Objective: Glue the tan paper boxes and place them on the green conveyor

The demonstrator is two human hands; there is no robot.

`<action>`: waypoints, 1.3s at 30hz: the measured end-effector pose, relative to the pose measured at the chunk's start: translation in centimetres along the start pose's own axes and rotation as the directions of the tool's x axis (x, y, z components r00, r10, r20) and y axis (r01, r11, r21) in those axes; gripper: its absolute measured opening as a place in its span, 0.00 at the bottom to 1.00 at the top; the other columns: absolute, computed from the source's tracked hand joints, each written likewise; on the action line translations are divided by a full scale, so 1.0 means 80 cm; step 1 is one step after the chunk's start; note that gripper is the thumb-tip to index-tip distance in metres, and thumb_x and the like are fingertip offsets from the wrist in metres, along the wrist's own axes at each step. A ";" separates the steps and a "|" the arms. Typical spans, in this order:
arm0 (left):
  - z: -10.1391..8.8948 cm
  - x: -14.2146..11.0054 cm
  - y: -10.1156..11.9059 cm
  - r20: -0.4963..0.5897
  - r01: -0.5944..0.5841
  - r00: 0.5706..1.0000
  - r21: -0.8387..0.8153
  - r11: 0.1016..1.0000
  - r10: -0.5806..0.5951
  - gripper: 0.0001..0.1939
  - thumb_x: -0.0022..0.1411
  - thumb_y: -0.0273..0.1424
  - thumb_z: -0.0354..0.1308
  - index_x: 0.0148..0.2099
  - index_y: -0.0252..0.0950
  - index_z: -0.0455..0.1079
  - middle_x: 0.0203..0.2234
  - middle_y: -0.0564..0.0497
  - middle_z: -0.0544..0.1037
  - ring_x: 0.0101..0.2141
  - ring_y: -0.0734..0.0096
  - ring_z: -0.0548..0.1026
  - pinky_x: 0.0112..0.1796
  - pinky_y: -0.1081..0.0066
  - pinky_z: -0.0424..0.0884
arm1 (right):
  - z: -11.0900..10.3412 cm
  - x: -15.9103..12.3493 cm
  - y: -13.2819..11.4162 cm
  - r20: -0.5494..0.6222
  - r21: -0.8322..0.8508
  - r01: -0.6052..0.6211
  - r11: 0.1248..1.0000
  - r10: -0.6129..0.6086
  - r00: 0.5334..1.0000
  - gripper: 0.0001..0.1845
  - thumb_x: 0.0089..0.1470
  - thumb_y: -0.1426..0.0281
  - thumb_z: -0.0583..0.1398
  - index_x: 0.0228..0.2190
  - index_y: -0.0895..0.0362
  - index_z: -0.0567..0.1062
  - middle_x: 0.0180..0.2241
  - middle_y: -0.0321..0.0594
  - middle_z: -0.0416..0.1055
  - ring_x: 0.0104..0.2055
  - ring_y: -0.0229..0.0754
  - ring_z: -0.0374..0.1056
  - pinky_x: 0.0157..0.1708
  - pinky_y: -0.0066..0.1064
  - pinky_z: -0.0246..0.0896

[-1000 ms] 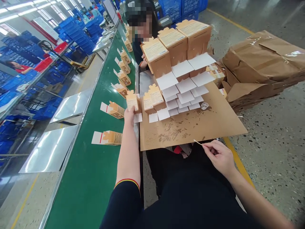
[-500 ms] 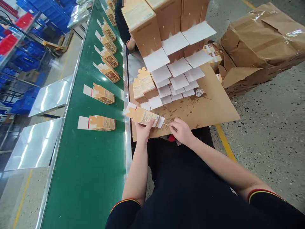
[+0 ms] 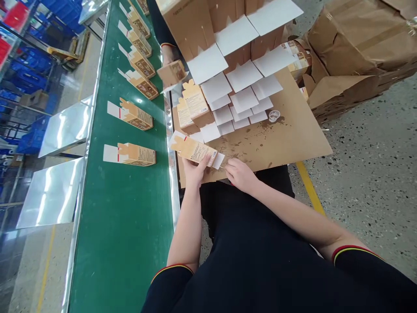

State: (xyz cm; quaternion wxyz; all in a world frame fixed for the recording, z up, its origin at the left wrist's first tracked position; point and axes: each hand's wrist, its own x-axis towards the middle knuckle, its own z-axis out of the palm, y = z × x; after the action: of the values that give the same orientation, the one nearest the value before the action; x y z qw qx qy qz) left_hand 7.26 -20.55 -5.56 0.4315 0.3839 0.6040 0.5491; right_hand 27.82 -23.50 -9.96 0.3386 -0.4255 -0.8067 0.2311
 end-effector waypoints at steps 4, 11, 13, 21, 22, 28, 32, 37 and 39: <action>0.003 -0.006 -0.004 0.020 -0.052 0.999 0.084 0.995 0.050 0.47 0.47 0.43 0.88 0.62 0.42 0.67 0.60 0.37 0.82 0.63 0.44 0.82 0.66 0.46 0.77 | -0.023 -0.020 -0.001 -0.155 0.055 -0.025 0.998 0.033 0.987 0.15 0.76 0.74 0.57 0.35 0.53 0.80 0.34 0.42 0.71 0.39 0.47 0.69 0.42 0.38 0.69; 0.018 -0.034 -0.027 -0.072 -0.137 0.980 0.416 0.899 0.183 0.47 0.48 0.40 0.85 0.63 0.43 0.61 0.60 0.37 0.80 0.63 0.41 0.81 0.63 0.48 0.78 | -0.079 -0.065 -0.004 -0.260 0.136 -0.168 0.976 0.199 0.945 0.12 0.73 0.74 0.62 0.36 0.53 0.82 0.31 0.38 0.72 0.31 0.41 0.68 0.35 0.35 0.68; 0.020 -0.036 -0.031 -0.078 -0.134 0.979 0.456 0.880 0.190 0.46 0.50 0.40 0.84 0.62 0.43 0.61 0.59 0.37 0.81 0.61 0.41 0.83 0.61 0.48 0.80 | -0.085 -0.070 -0.010 -0.261 0.144 -0.189 0.971 0.221 0.940 0.11 0.73 0.73 0.62 0.37 0.52 0.83 0.31 0.38 0.72 0.31 0.41 0.67 0.34 0.35 0.68; -0.004 -0.026 -0.027 -0.081 -0.149 0.977 0.414 0.898 0.199 0.50 0.48 0.42 0.87 0.65 0.43 0.63 0.60 0.36 0.81 0.64 0.41 0.82 0.64 0.47 0.80 | -0.083 -0.063 -0.020 -0.274 0.194 -0.132 0.972 0.183 0.944 0.11 0.71 0.74 0.63 0.36 0.52 0.83 0.29 0.36 0.71 0.27 0.39 0.66 0.30 0.33 0.66; -0.021 -0.025 -0.024 -0.123 -0.157 0.969 0.368 0.916 0.216 0.51 0.48 0.43 0.87 0.66 0.43 0.61 0.62 0.35 0.80 0.65 0.41 0.82 0.65 0.45 0.79 | -0.084 -0.063 -0.019 -0.287 0.204 -0.131 0.970 0.188 0.939 0.11 0.71 0.74 0.64 0.36 0.52 0.84 0.29 0.36 0.71 0.27 0.39 0.66 0.30 0.33 0.66; -0.184 -0.012 -0.003 -0.492 -0.220 0.789 0.333 0.917 0.368 0.58 0.46 0.42 0.87 0.68 0.43 0.53 0.72 0.31 0.70 0.73 0.42 0.73 0.69 0.41 0.75 | -0.097 -0.071 -0.010 -0.319 0.255 -0.160 0.954 0.239 0.917 0.10 0.70 0.71 0.66 0.35 0.52 0.85 0.26 0.35 0.70 0.25 0.39 0.64 0.26 0.33 0.64; -0.252 -0.003 -0.005 -0.582 0.001 0.779 0.371 0.929 0.232 0.53 0.45 0.38 0.87 0.63 0.43 0.55 0.68 0.32 0.72 0.69 0.44 0.77 0.68 0.40 0.75 | -0.096 -0.065 -0.004 -0.288 0.270 -0.165 0.949 0.243 0.926 0.09 0.69 0.71 0.66 0.35 0.52 0.86 0.27 0.36 0.73 0.25 0.38 0.65 0.27 0.33 0.64; -0.249 -0.030 -0.028 -0.669 0.128 0.712 0.421 0.898 0.212 0.52 0.51 0.31 0.82 0.68 0.43 0.54 0.67 0.36 0.71 0.72 0.48 0.72 0.75 0.39 0.64 | -0.108 -0.063 0.005 -0.283 0.246 -0.173 0.954 0.241 0.928 0.10 0.70 0.67 0.66 0.35 0.51 0.87 0.27 0.37 0.74 0.24 0.39 0.65 0.25 0.34 0.64; -0.233 -0.052 -0.036 -0.676 0.064 0.624 0.544 0.837 0.392 0.45 0.58 0.33 0.77 0.68 0.44 0.55 0.68 0.38 0.67 0.73 0.49 0.69 0.75 0.40 0.63 | -0.119 -0.069 0.009 -0.308 0.211 -0.205 0.956 0.264 0.914 0.11 0.71 0.66 0.66 0.35 0.50 0.86 0.27 0.37 0.74 0.25 0.40 0.66 0.26 0.35 0.66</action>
State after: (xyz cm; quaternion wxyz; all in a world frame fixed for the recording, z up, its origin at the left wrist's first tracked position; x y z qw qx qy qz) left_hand -8.91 -30.94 -7.56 -0.0402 0.2718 0.8133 0.5129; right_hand 37.53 -26.95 -6.09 0.4756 -0.5209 -0.6576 0.2647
